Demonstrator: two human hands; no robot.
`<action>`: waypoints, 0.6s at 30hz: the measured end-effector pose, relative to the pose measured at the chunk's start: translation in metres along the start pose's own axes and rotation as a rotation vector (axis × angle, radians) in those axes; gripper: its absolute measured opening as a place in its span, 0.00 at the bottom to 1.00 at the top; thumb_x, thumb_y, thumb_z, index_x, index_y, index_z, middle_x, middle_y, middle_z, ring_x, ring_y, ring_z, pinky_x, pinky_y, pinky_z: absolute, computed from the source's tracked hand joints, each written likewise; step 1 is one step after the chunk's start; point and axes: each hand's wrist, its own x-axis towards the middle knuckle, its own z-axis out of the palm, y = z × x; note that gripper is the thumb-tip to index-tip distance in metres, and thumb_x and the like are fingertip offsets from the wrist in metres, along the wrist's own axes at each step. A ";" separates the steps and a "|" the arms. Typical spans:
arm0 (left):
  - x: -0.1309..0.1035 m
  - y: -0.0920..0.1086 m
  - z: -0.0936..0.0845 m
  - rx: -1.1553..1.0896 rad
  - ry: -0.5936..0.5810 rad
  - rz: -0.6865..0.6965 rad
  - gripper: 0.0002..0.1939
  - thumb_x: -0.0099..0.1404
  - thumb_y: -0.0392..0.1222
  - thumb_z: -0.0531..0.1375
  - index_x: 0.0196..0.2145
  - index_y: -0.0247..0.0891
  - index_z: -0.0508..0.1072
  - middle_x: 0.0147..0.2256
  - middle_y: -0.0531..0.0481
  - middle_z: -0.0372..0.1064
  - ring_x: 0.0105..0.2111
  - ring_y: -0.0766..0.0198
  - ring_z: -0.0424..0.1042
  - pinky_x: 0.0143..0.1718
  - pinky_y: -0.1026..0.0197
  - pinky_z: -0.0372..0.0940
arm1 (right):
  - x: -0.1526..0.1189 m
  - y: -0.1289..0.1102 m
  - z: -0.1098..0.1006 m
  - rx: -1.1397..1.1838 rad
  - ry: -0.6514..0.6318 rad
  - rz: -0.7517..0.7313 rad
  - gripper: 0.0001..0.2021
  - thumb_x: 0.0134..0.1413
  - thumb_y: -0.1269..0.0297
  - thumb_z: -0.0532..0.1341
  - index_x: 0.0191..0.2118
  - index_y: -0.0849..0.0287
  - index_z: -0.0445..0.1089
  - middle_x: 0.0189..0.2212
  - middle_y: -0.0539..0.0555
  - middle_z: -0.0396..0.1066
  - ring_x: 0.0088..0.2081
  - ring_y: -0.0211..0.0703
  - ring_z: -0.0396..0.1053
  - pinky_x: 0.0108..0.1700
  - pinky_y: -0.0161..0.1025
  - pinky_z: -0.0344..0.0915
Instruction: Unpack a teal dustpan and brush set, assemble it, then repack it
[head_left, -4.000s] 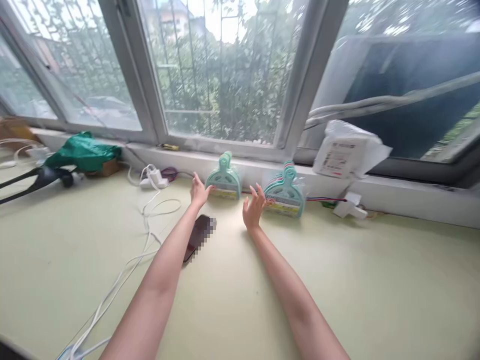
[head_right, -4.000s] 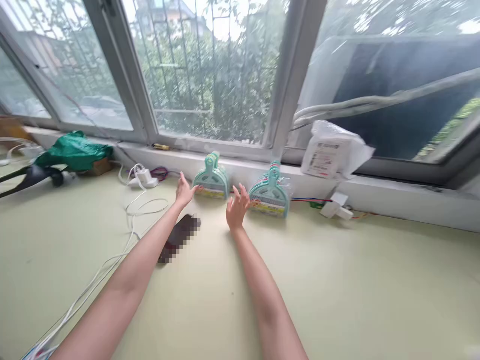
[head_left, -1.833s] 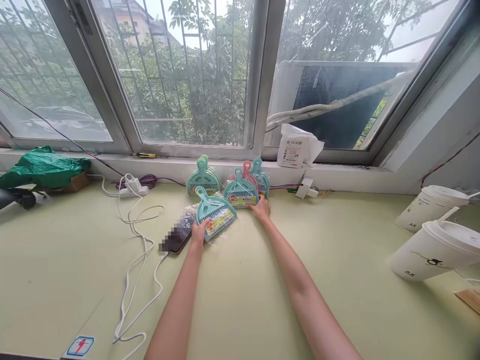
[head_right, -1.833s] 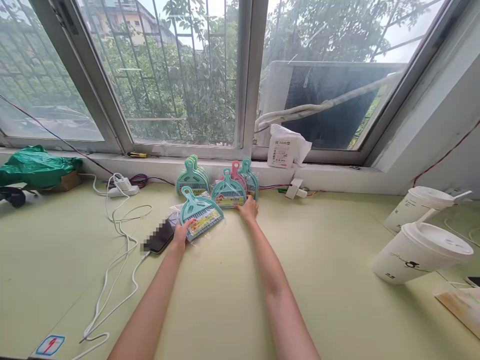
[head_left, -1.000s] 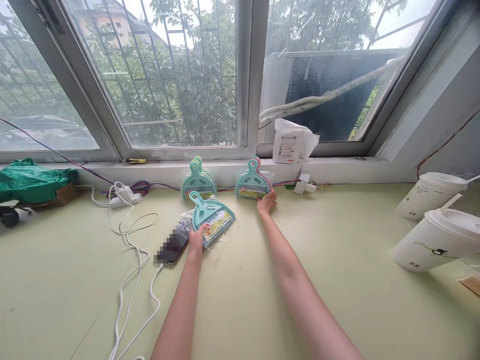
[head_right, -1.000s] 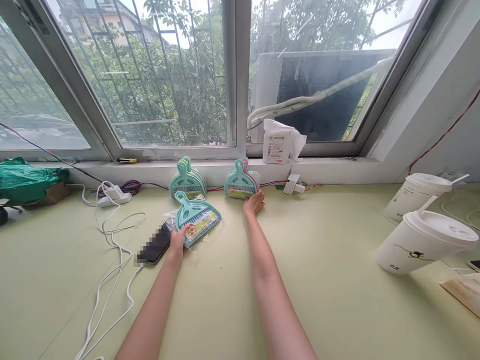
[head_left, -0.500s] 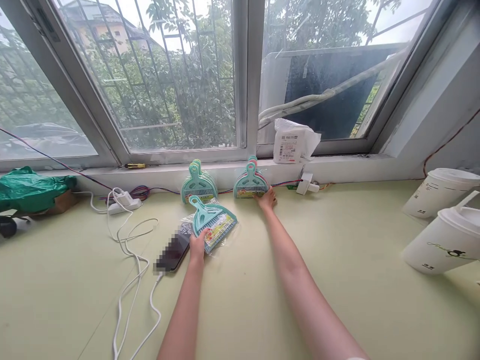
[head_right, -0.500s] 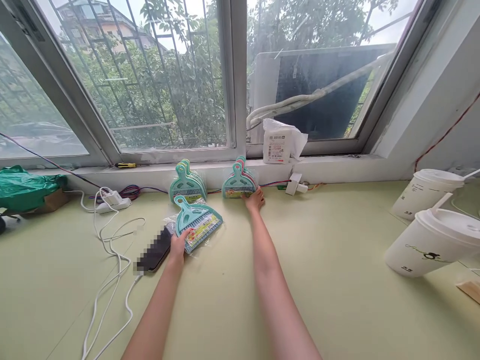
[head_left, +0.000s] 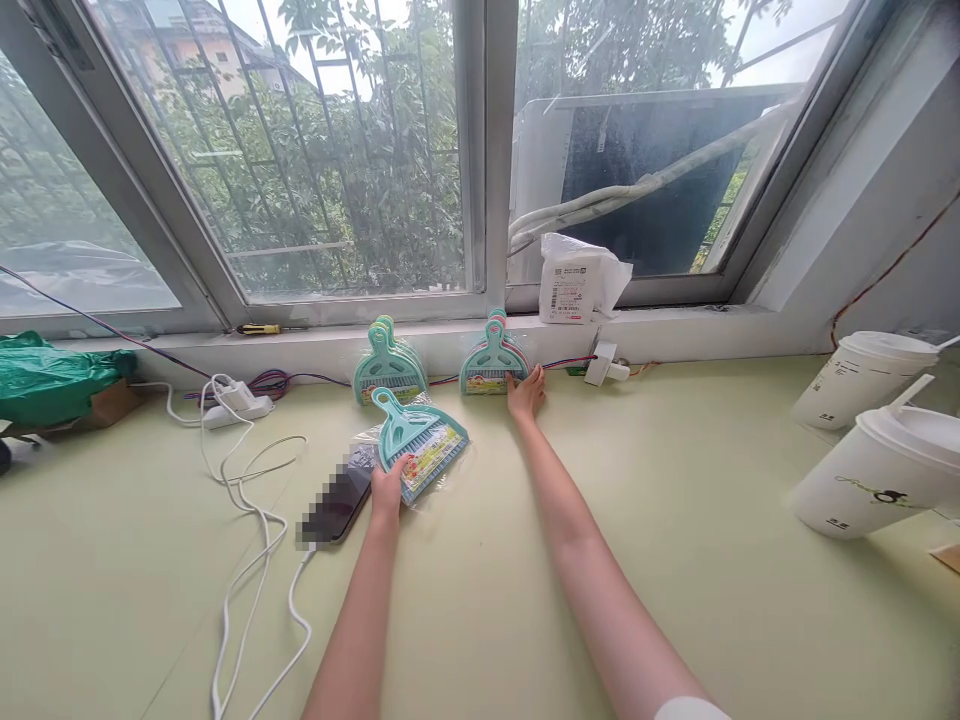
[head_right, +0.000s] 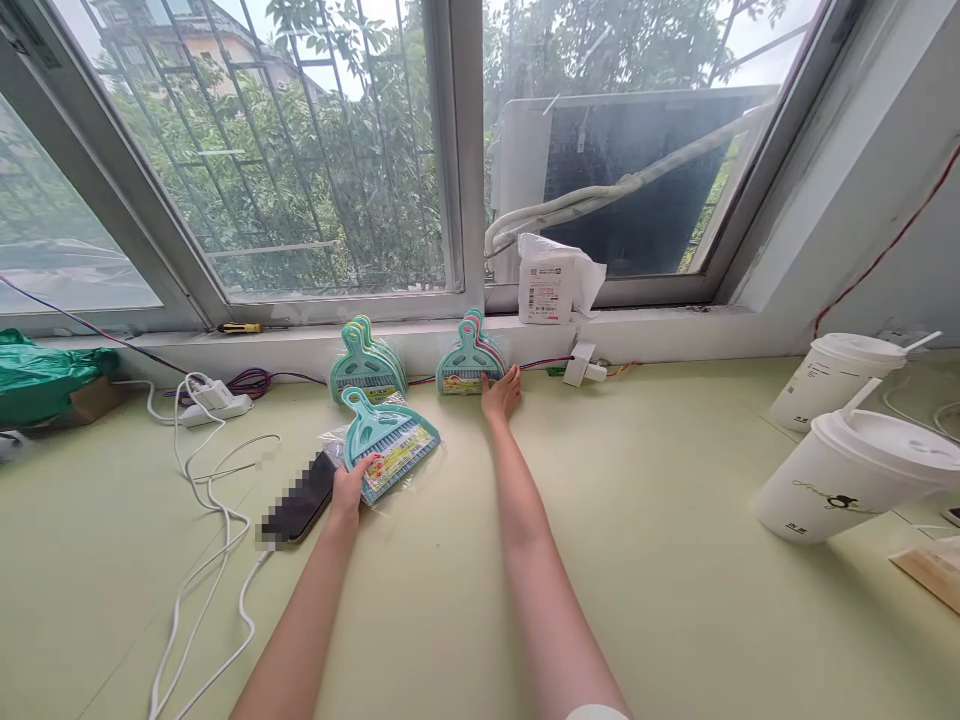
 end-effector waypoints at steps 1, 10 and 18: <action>-0.001 0.000 0.000 -0.002 0.004 -0.004 0.19 0.54 0.38 0.65 0.44 0.32 0.73 0.39 0.41 0.75 0.41 0.51 0.76 0.41 0.53 0.73 | -0.001 -0.002 -0.002 -0.011 0.039 -0.042 0.38 0.62 0.47 0.49 0.68 0.69 0.39 0.66 0.73 0.42 0.64 0.61 0.48 0.58 0.55 0.55; 0.001 -0.003 -0.004 0.005 -0.003 0.019 0.19 0.52 0.38 0.67 0.43 0.34 0.73 0.41 0.41 0.74 0.46 0.50 0.73 0.48 0.52 0.70 | -0.014 -0.017 -0.006 -0.142 0.024 -0.565 0.26 0.66 0.69 0.43 0.66 0.44 0.48 0.70 0.50 0.32 0.69 0.48 0.30 0.64 0.65 0.29; -0.006 0.003 0.001 -0.050 -0.001 0.001 0.17 0.53 0.36 0.65 0.42 0.35 0.73 0.39 0.42 0.75 0.43 0.51 0.75 0.44 0.54 0.71 | -0.001 -0.004 0.008 -0.013 -0.071 -0.583 0.25 0.67 0.60 0.42 0.68 0.50 0.46 0.70 0.54 0.32 0.69 0.52 0.29 0.64 0.67 0.34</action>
